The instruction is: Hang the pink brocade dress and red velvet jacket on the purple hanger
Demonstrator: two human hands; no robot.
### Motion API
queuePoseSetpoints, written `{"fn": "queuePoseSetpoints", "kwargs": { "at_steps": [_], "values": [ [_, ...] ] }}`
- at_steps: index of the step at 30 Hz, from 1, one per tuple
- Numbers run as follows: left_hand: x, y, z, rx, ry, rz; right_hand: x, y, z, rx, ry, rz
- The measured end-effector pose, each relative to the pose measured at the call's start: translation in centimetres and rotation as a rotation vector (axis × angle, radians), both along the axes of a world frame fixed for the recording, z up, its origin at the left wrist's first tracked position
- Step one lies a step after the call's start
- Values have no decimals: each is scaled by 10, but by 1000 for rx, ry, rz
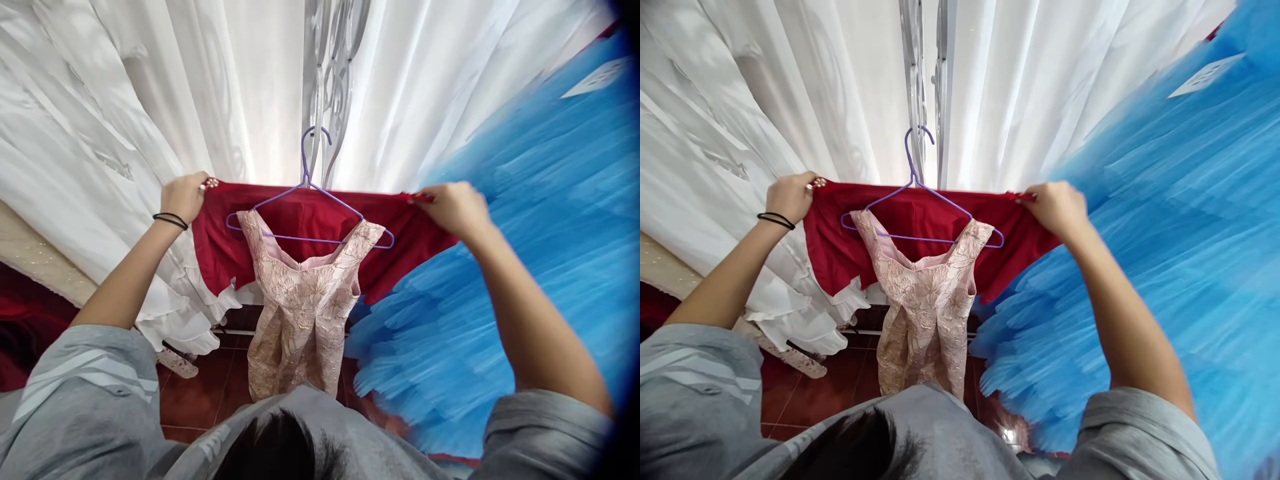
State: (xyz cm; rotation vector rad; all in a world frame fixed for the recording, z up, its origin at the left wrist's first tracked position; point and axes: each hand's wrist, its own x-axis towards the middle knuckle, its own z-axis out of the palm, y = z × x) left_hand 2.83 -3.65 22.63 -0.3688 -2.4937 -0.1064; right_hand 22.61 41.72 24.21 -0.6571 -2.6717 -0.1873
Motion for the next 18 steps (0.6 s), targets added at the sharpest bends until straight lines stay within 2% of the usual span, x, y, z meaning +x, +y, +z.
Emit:
{"fn": "queuePoseSetpoints", "kwargs": {
  "at_steps": [3,5,7,10,12,14,16,18],
  "values": [
    [15,3,15,48,168,-21,19,-10,33,54,325,-95],
    [22,3,13,109,166,-59,27,-20,29,62,389,-133],
    [26,0,1,190,-22,-119,29,-29,6,27,192,-125],
    [26,-11,-17,387,-525,-203,27,-37,-31,-87,-177,-55],
    [28,-20,-16,527,-699,-243,27,-39,-38,-139,-203,-40],
    [35,-28,-4,643,-581,-279,31,-46,-31,-152,-101,-40],
    [48,-31,9,763,-277,-289,37,-60,-22,-155,66,-13],
    [65,-27,9,870,42,-264,40,-80,-25,-165,254,9]
  ]
}}
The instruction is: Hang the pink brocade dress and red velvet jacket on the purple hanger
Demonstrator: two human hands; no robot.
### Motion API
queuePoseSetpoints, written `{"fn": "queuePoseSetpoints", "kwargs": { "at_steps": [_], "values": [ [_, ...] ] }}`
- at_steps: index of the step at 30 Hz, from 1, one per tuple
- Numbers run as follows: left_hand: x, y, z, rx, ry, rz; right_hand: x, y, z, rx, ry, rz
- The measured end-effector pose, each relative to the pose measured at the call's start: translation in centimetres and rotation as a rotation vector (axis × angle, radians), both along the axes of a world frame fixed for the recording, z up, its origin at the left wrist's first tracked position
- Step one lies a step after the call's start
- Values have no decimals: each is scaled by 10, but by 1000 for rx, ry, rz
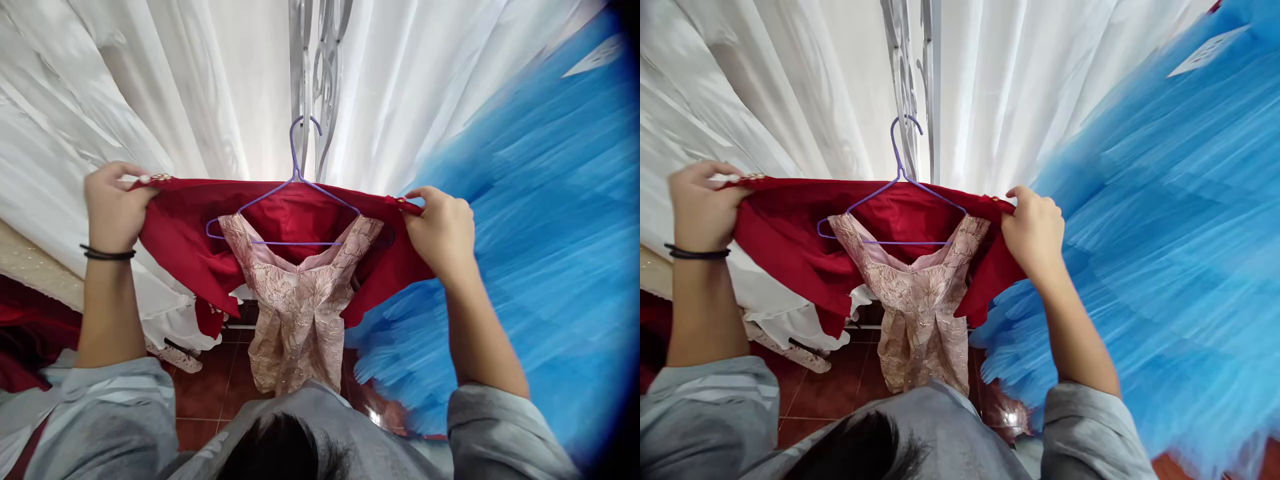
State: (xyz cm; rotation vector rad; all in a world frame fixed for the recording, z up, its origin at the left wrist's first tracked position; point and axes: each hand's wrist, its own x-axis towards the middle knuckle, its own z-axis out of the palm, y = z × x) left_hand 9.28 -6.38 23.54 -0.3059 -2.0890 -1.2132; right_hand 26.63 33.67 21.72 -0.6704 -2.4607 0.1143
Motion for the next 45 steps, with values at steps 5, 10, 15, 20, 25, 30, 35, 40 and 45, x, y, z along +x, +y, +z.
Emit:
{"fn": "queuePoseSetpoints", "kwargs": {
  "at_steps": [5,10,15,20,25,30,35,40,45],
  "values": [
    [35,41,-56,-231,-360,-253,-11,-41,-43,-104,-18,48],
    [39,92,-67,-35,-238,-451,-17,-50,-21,-120,54,104],
    [31,146,-71,59,-104,-451,-43,-87,-30,-185,101,227],
    [27,169,-132,-282,-479,-704,-78,-91,-105,-195,-101,361],
    [1,136,-133,-305,-374,-633,-83,-69,-117,-189,-79,393],
    [-51,99,-103,-361,142,-142,-87,-67,-123,-249,-50,369],
    [-69,84,-113,-613,63,-132,-76,-54,-113,-305,-29,355],
    [-39,70,-122,-618,121,-55,-51,-68,-58,-344,388,331],
    [-16,63,-112,-496,138,-81,-75,-107,-76,-287,308,410]
  ]
}}
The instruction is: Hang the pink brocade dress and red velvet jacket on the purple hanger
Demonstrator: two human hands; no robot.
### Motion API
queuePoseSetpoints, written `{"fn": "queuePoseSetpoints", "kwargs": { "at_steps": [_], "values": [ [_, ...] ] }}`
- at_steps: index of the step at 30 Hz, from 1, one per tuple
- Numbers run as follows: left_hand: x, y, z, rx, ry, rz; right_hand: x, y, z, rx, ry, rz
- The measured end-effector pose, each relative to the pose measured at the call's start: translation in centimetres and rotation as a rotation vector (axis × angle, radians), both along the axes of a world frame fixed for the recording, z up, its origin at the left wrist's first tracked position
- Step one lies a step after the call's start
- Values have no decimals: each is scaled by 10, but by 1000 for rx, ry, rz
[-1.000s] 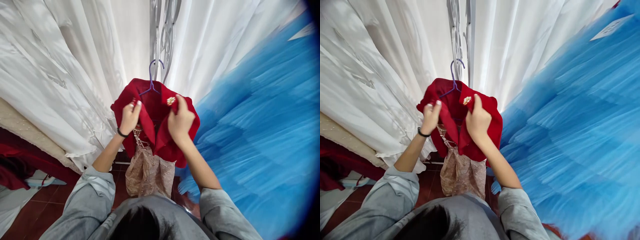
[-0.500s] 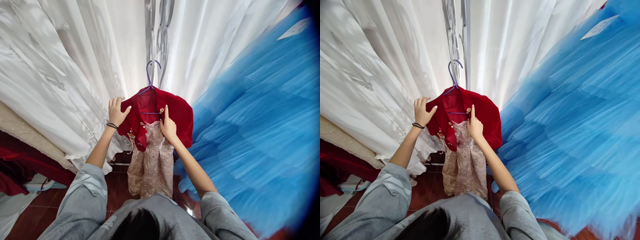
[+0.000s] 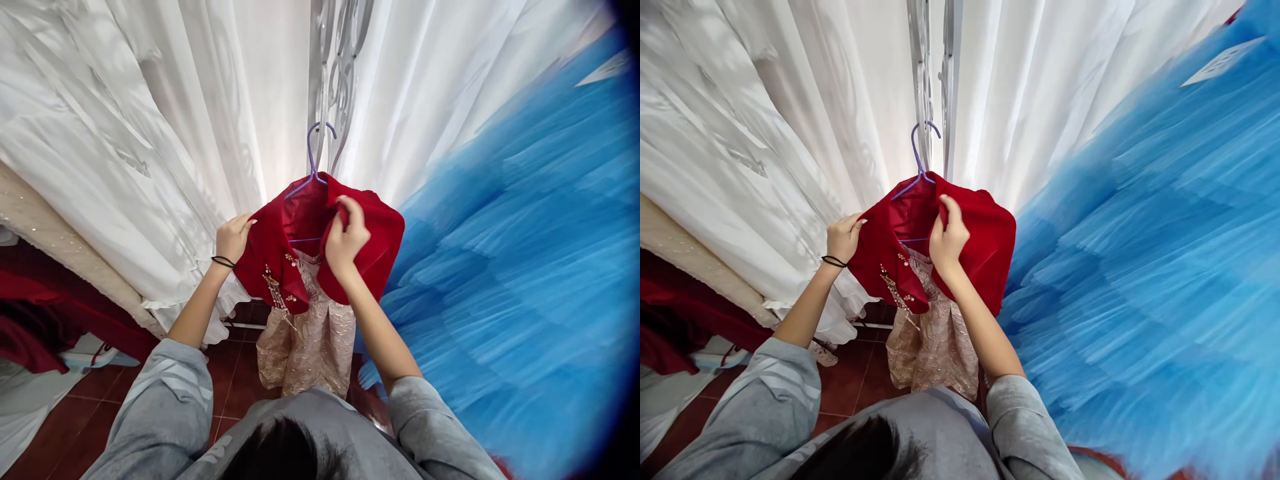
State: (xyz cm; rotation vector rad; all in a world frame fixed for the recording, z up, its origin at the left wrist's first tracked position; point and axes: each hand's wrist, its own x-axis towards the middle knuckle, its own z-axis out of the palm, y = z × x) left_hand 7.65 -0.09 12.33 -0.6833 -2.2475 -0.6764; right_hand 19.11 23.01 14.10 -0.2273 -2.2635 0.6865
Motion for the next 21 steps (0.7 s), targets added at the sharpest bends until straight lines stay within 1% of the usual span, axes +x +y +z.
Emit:
{"fn": "queuePoseSetpoints", "kwargs": {
  "at_steps": [2,3,4,5,6,8,9,10,11,13,15,16,17,18,21],
  "values": [
    [7,0,6,42,-34,0,-13,-8,-23,14,-181,116],
    [10,1,9,61,-54,-1,-14,-10,-30,34,-281,164],
    [13,1,12,81,-76,-15,-13,-13,-33,68,-375,188],
    [15,2,15,105,-97,-40,-7,-15,-31,112,-453,180],
    [18,2,18,131,-121,-74,1,-18,-25,157,-508,142],
    [20,2,23,175,-176,-144,19,-25,-5,226,-550,32],
    [21,2,25,192,-202,-170,27,-28,5,244,-531,-12],
    [22,2,26,205,-222,-188,31,-31,13,256,-488,-23],
    [22,2,27,217,-236,-199,32,-33,19,265,-438,4],
    [24,1,27,231,-248,-216,24,-35,22,288,-415,156],
    [25,-3,29,234,-253,-235,8,-32,24,317,-519,328],
    [24,-5,31,233,-259,-248,0,-29,28,332,-567,385],
    [23,-8,34,234,-264,-262,-7,-25,35,347,-579,418],
    [20,-10,39,243,-263,-274,-13,-22,45,361,-544,431],
    [-2,-11,61,350,-208,-282,-26,-13,87,363,-292,398]
  ]
}}
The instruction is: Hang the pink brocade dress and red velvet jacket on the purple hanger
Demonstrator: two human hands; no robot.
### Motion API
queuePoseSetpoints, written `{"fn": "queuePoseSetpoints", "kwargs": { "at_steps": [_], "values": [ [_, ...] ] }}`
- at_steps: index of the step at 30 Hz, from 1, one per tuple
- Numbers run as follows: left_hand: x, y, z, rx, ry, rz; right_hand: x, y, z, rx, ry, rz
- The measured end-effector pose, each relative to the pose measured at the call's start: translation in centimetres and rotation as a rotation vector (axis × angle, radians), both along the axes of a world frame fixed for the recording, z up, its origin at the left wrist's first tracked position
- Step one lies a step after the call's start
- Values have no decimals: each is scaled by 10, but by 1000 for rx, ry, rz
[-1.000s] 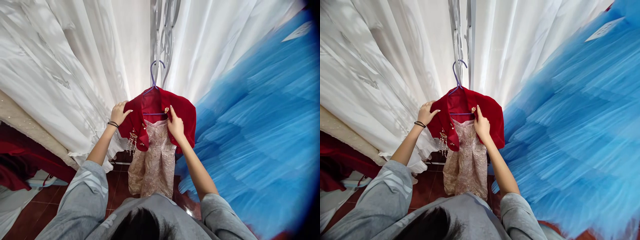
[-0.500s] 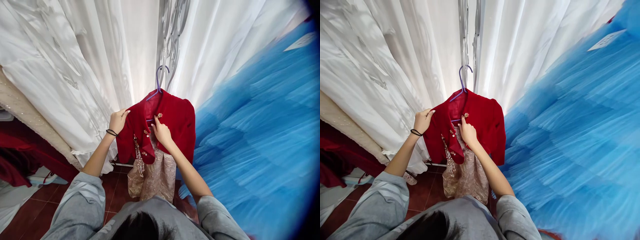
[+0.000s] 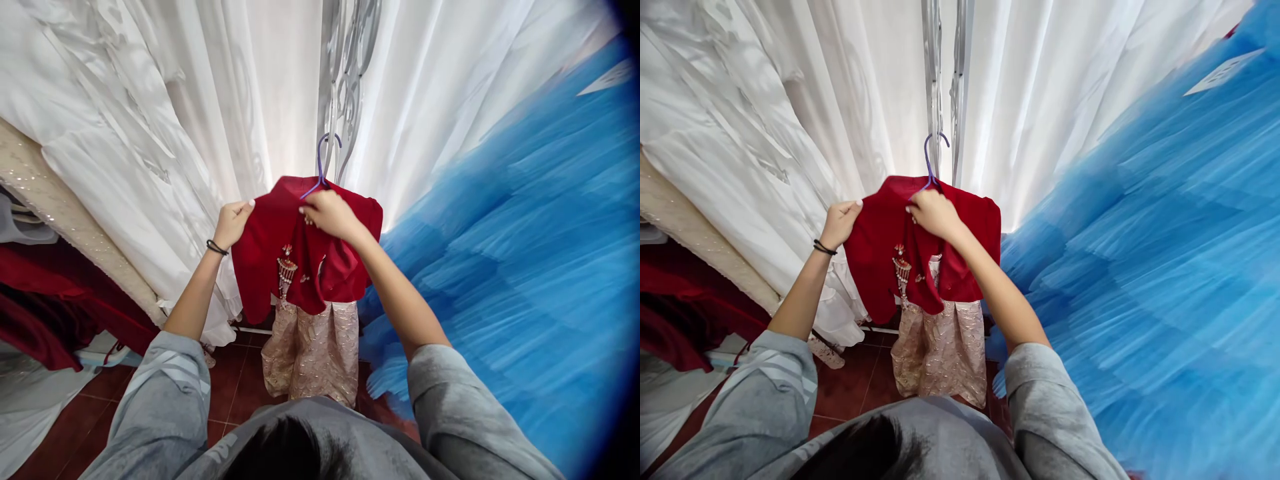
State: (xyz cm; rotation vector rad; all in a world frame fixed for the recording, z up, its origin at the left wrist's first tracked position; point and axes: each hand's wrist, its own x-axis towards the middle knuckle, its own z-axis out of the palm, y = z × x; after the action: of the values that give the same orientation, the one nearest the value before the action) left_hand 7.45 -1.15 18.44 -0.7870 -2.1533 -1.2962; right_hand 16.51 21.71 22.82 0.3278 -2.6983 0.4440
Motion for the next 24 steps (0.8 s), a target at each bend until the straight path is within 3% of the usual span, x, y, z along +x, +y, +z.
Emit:
{"fn": "queuePoseSetpoints", "kwargs": {
  "at_steps": [2,4,8,11,13,17,24],
  "values": [
    [-22,7,15,93,6,5,-10,4,21,-36,127,-80],
    [-45,16,23,96,-71,-33,-23,7,26,-40,177,-196],
    [-66,27,10,-114,-424,-133,-45,16,-7,14,90,-327],
    [-62,21,-12,-204,-476,-233,-43,24,-31,24,8,-351],
    [-56,13,-26,-185,-352,-236,-32,28,-36,0,5,-351],
    [-45,-6,-47,-152,-91,-61,11,41,-26,-133,167,-316],
    [-54,-25,-58,-109,-53,13,87,76,-17,-419,534,-285]
  ]
}}
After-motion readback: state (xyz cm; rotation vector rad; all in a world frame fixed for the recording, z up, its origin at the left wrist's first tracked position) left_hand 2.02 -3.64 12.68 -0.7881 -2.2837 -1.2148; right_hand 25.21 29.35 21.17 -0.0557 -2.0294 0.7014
